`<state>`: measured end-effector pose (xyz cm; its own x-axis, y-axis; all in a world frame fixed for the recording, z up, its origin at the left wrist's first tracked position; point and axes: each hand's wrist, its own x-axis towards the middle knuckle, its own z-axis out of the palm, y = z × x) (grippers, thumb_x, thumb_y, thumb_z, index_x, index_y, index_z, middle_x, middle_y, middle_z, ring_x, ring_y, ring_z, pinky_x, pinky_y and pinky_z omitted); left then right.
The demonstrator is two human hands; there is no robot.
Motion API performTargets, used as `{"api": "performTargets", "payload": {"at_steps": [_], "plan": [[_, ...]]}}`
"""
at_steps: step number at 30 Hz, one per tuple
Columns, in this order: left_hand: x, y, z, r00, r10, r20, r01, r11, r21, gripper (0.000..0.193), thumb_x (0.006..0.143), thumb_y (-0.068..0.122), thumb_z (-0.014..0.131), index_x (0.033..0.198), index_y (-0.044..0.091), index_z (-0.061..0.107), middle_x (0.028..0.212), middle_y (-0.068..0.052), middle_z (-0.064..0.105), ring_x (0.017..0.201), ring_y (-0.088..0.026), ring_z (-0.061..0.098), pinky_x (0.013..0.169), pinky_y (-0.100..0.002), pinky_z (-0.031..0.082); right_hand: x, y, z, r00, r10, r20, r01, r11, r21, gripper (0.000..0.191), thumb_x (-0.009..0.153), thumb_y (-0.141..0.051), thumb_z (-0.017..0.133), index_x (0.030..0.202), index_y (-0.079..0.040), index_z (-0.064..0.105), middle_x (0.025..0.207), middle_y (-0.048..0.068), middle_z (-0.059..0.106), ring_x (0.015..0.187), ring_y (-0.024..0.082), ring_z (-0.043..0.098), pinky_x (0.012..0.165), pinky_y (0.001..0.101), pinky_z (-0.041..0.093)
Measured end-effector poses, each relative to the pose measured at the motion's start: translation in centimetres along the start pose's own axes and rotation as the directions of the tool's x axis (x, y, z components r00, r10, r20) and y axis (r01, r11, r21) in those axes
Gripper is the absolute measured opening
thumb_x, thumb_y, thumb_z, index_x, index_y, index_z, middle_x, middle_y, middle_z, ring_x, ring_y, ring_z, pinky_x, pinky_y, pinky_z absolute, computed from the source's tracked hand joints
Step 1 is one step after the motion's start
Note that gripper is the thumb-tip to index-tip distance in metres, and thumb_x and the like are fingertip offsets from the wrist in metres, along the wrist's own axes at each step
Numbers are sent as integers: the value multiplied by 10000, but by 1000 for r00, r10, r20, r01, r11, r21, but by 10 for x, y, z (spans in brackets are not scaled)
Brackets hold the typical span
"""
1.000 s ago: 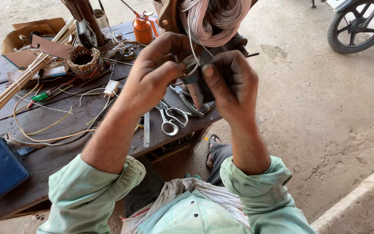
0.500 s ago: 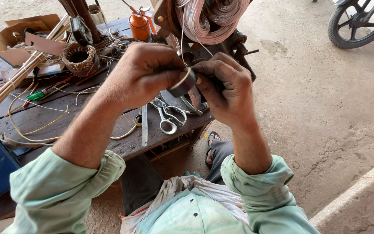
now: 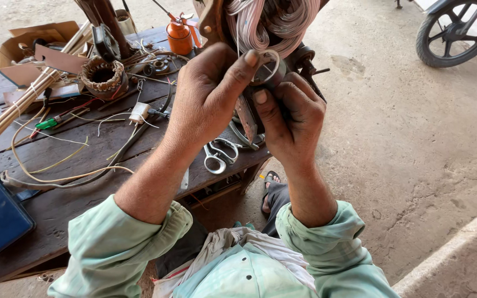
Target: The person strips insulation from a copper wire using a metal file, then twists the exposed strands with pliers. They wrap the wire end with black electrical tape and continue to adjust the wire and tape with their hands.
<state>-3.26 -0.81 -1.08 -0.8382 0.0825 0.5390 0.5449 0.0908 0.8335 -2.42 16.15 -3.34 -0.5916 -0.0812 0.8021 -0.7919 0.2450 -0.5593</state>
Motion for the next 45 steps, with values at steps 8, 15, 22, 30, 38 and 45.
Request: {"api": "performTargets", "payload": {"at_steps": [8, 15, 22, 30, 38, 45], "plan": [[-6, 8, -18, 969, 178, 173, -211, 956, 202, 300, 1059, 295, 670, 1102, 12, 761, 989, -105, 596, 961, -179, 597, 817, -352, 505, 8, 8, -4, 978, 199, 64, -205, 974, 99, 361, 1118, -293, 631, 885, -18, 655, 798, 19, 588, 731, 83, 542, 635, 266, 406], [-19, 12, -45, 950, 210, 229, -232, 970, 71, 291, 1014, 296, 688, 972, 9, 707, 1317, -177, 589, 1136, -228, 605, 871, -355, 534, 6, -3, -7, 960, 245, 134, -273, 924, 269, 158, 931, -67, 752, 1049, -20, 658, 887, -12, 654, 792, 38, 583, 705, 193, 479], [-11, 0, -48, 926, 189, 327, -214, 976, 43, 298, 1023, 257, 733, 935, -19, 662, 1227, -111, 703, 1011, -145, 646, 850, -288, 531, 4, -1, -1, 991, 61, 123, -74, 992, 103, 100, 1009, 11, 736, 1106, -6, 723, 970, 30, 666, 833, 73, 670, 688, 225, 545], [-17, 6, -30, 965, 12, 261, 95, 915, -392, 302, 1057, 276, 710, 998, -18, 677, 984, -41, 659, 833, -78, 592, 722, -241, 490, 0, 7, -2, 996, -24, 81, 30, 996, -78, 99, 999, -23, 773, 1083, -36, 724, 934, 28, 648, 779, 83, 622, 655, 237, 490], [-22, 27, -23, 951, 37, 308, 117, 877, -465, 404, 953, 198, 773, 1277, 21, 607, 1032, 3, 678, 857, -64, 664, 749, -246, 573, -4, 8, -12, 996, -53, 71, 55, 998, -21, 87, 1030, -101, 667, 1046, -16, 655, 931, 57, 611, 834, 145, 603, 736, 252, 480], [-6, 12, -14, 870, 489, 61, -483, 822, 301, 238, 950, 251, 822, 1100, 122, 688, 1002, -45, 704, 931, -231, 722, 815, -346, 589, -12, 3, -2, 1000, 23, 22, -25, 994, 105, 193, 1102, -108, 761, 1035, 35, 649, 960, 41, 636, 860, 93, 560, 782, 212, 442]]}}
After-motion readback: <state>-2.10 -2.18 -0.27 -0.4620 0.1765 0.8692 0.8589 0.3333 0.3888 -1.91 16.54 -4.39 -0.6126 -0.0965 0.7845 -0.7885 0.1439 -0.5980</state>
